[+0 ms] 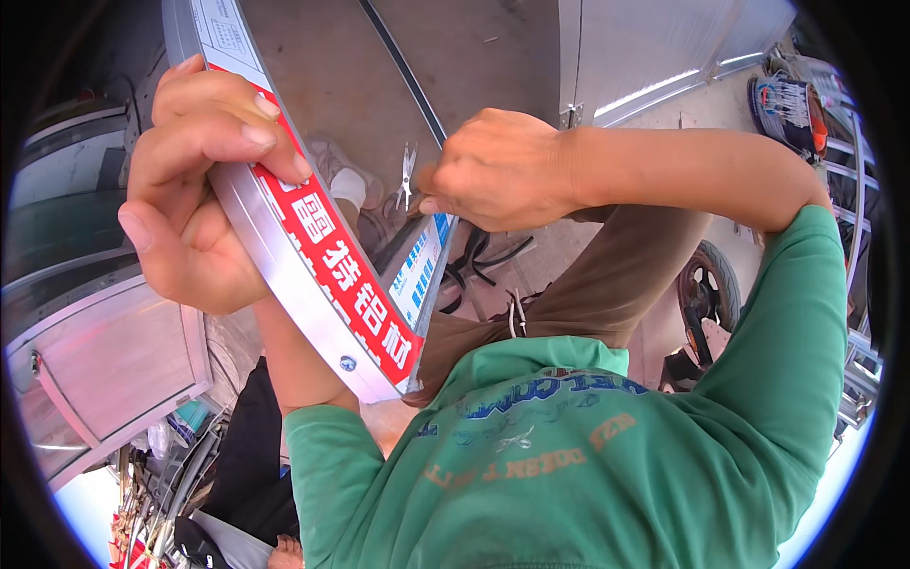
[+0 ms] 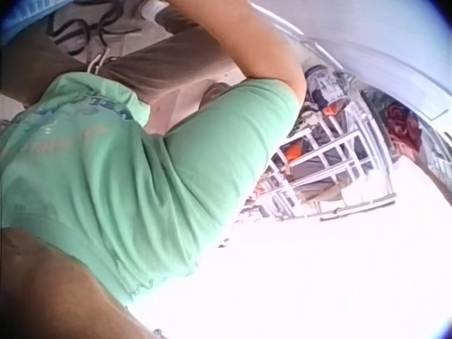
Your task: The person sits on the floor and installs a black rubber seal into a groove on a long aluminum profile. They use scissors to cut the seal to length and a small metal tool to press the seal into place along the profile's edge.
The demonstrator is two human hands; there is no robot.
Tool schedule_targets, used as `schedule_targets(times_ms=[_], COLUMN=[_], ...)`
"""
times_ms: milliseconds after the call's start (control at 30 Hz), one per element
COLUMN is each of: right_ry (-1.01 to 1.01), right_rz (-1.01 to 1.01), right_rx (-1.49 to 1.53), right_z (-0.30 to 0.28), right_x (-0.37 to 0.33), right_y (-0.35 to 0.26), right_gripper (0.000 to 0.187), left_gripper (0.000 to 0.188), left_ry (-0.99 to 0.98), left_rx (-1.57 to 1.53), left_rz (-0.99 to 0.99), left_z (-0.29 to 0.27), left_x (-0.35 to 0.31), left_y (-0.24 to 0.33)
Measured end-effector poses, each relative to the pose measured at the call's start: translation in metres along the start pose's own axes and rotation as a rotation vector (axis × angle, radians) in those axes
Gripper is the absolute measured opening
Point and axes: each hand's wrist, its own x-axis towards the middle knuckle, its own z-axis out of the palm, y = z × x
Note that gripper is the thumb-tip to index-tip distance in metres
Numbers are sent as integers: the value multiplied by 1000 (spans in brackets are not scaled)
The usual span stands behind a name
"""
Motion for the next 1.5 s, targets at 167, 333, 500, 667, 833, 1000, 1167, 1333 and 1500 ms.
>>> schedule_targets(times_ms=[167,333,500,667,833,1000,1167,1333,1500], right_ry=[98,98,-26,-144,-260,-303,-307,-315,-348], right_rz=[-66,-27,166,159,200,250,317,408,530], right_rx=[189,286,268,29,-207,-144,-114,-60,-7], right_z=[-49,-35,5,35,102,157,208,245,270], right_x=[-8,-4,-4,5,24,39,49,61,56], right_y=[-50,-15,18,24,66,108,143,169,203], right_gripper=[31,29,25,17,17,17,19,24,29], left_gripper=[58,58,58,51,53,51,50,50,49], left_ry=[61,61,77,-60,-99,-146,-162,-164,-192], left_rx=[-15,23,43,82,88,127,149,174,120], left_rz=[-4,3,27,-49,-32,-45,-51,-36,-38], left_z=[0,3,4,-13,-17,-35,-47,-48,-42], left_x=[-5,-5,-3,-6,-7,-15,-23,-23,-15], left_y=[0,-1,-4,5,6,14,15,21,5])
